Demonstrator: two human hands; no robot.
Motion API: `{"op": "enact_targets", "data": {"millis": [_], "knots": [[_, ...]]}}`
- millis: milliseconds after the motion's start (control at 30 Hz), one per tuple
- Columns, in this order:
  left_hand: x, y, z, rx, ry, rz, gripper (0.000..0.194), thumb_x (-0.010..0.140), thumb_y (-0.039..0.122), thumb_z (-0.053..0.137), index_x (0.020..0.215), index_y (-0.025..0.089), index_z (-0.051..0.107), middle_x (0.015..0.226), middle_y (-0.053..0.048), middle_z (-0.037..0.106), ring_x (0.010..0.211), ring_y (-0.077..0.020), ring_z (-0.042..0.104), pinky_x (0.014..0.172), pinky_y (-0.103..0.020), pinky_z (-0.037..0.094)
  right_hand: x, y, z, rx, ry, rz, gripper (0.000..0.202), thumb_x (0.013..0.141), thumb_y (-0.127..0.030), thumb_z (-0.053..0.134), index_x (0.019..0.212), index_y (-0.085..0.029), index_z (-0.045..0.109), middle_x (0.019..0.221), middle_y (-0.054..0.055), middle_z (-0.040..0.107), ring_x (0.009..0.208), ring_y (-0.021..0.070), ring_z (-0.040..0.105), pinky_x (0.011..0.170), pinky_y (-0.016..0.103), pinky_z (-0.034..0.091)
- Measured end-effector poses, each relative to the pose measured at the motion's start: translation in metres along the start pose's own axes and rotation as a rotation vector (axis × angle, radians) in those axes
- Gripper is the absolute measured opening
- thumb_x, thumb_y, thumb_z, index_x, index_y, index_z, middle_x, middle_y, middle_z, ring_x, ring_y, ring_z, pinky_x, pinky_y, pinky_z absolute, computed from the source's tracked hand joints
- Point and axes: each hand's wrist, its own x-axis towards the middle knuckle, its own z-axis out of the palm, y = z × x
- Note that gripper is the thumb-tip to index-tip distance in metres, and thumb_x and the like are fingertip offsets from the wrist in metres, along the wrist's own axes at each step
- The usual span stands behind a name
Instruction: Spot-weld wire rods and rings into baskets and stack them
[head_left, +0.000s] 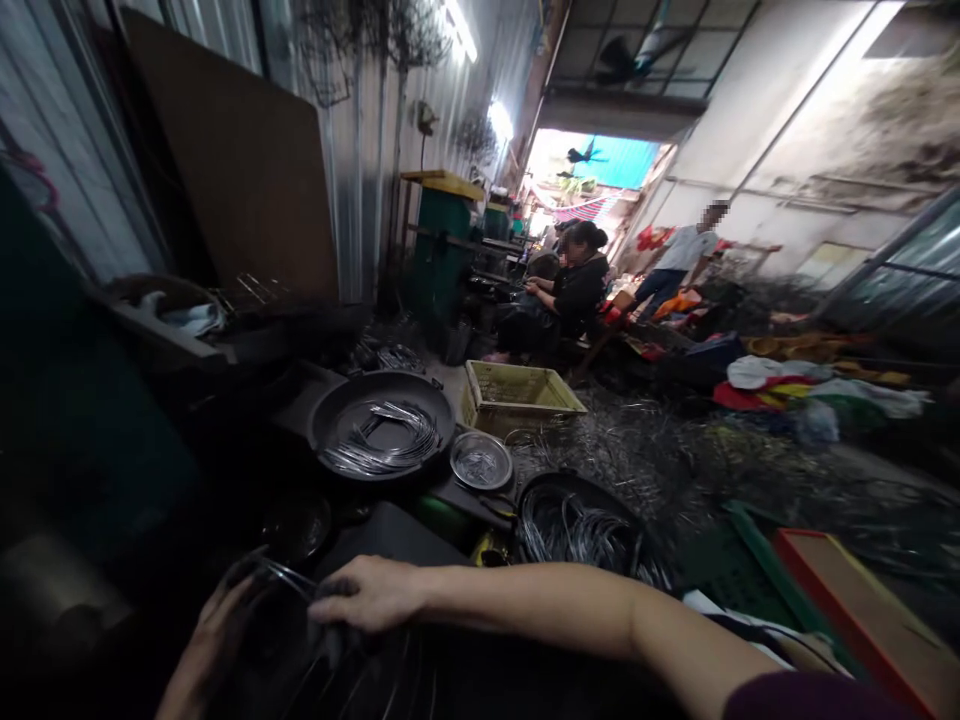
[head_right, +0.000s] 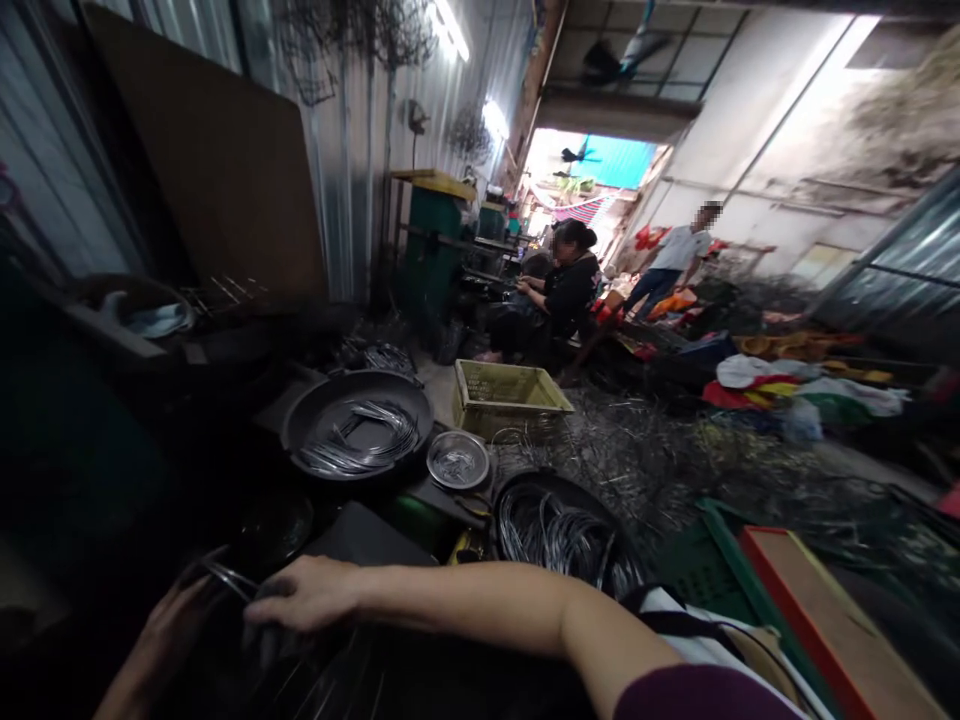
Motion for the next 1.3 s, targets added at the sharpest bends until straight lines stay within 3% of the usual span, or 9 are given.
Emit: {"op": "enact_targets", "data": {"millis": [100,200,367,533,800,933,1100,1300], "knots": [[-0.002,0.003,0.012,-0.097,-0.054,-0.103,0.045,0.055,0.056,0.066,0.080,0.019,0.067,0.086,-0.004,0.071,0.090,-0.0293,0.067,0.073,-0.034,0.056,-0.014,0.002,-0.004,0.002,0.029,0.011,0.023,0.088,-0.041,0.054,0.097,-0.024,0.067,0.077,-0.004,0.061,0.066,0.0091,0.054,0.054,0.015,0.037],[-0.009,0.019,0.026,0.002,-0.024,-0.087,0.051,0.059,0.061,0.061,0.086,0.018,0.066,0.078,-0.003,0.070,0.091,-0.0306,0.066,0.074,-0.036,0.056,-0.021,0.011,-0.009,0.024,0.083,0.026,0.022,0.087,-0.040,0.054,0.094,-0.023,0.067,0.073,-0.004,0.058,0.067,0.0094,0.052,0.054,0.016,0.035],[-0.023,0.045,0.037,-0.036,-0.199,-0.151,0.066,0.054,0.063,0.067,0.103,0.018,0.062,0.082,-0.003,0.071,0.090,-0.0300,0.068,0.073,-0.036,0.056,-0.022,0.029,-0.002,0.179,0.141,0.042,0.019,0.088,-0.034,0.054,0.090,-0.019,0.066,0.073,-0.004,0.057,0.064,0.0077,0.048,0.055,0.015,0.035],[-0.027,0.058,0.043,0.054,-0.142,0.005,0.053,0.053,0.061,0.065,0.086,0.019,0.065,0.086,-0.006,0.072,0.099,-0.0337,0.065,0.080,-0.039,0.055,-0.018,0.038,0.017,0.178,0.187,0.032,0.018,0.084,-0.034,0.055,0.089,-0.021,0.066,0.078,-0.004,0.061,0.068,0.0096,0.051,0.054,0.015,0.034],[-0.011,0.051,0.048,0.251,-0.003,0.109,0.028,0.061,0.047,0.056,0.076,0.025,0.064,0.071,-0.003,0.071,0.090,-0.0339,0.068,0.075,-0.039,0.056,-0.029,0.034,0.021,0.107,0.266,0.070,0.019,0.079,-0.041,0.057,0.086,-0.025,0.066,0.074,-0.004,0.058,0.067,0.0127,0.051,0.053,0.019,0.032],[0.000,0.036,0.044,0.339,-0.077,0.188,0.034,0.064,0.046,0.055,0.088,0.025,0.065,0.077,-0.003,0.073,0.089,-0.0311,0.069,0.073,-0.035,0.056,-0.038,0.031,0.024,0.101,0.307,-0.005,0.018,0.082,-0.037,0.055,0.084,-0.022,0.063,0.071,-0.004,0.053,0.065,0.0109,0.047,0.054,0.019,0.031],[0.008,0.015,0.046,0.333,-0.122,0.265,0.038,0.065,0.043,0.052,0.094,0.023,0.065,0.091,-0.004,0.074,0.092,-0.0275,0.069,0.077,-0.031,0.056,-0.042,0.044,0.030,0.111,0.335,-0.054,0.017,0.086,-0.031,0.051,0.078,-0.017,0.058,0.067,-0.004,0.047,0.061,0.0084,0.041,0.054,0.018,0.028],[0.005,0.020,0.061,0.340,-0.173,0.426,0.033,0.067,0.042,0.050,0.087,0.022,0.066,0.089,-0.004,0.074,0.090,-0.0266,0.069,0.080,-0.033,0.056,-0.033,0.055,0.040,0.205,0.391,-0.096,0.017,0.088,-0.027,0.048,0.076,-0.016,0.053,0.070,-0.003,0.046,0.064,0.0080,0.040,0.055,0.018,0.028]]}}
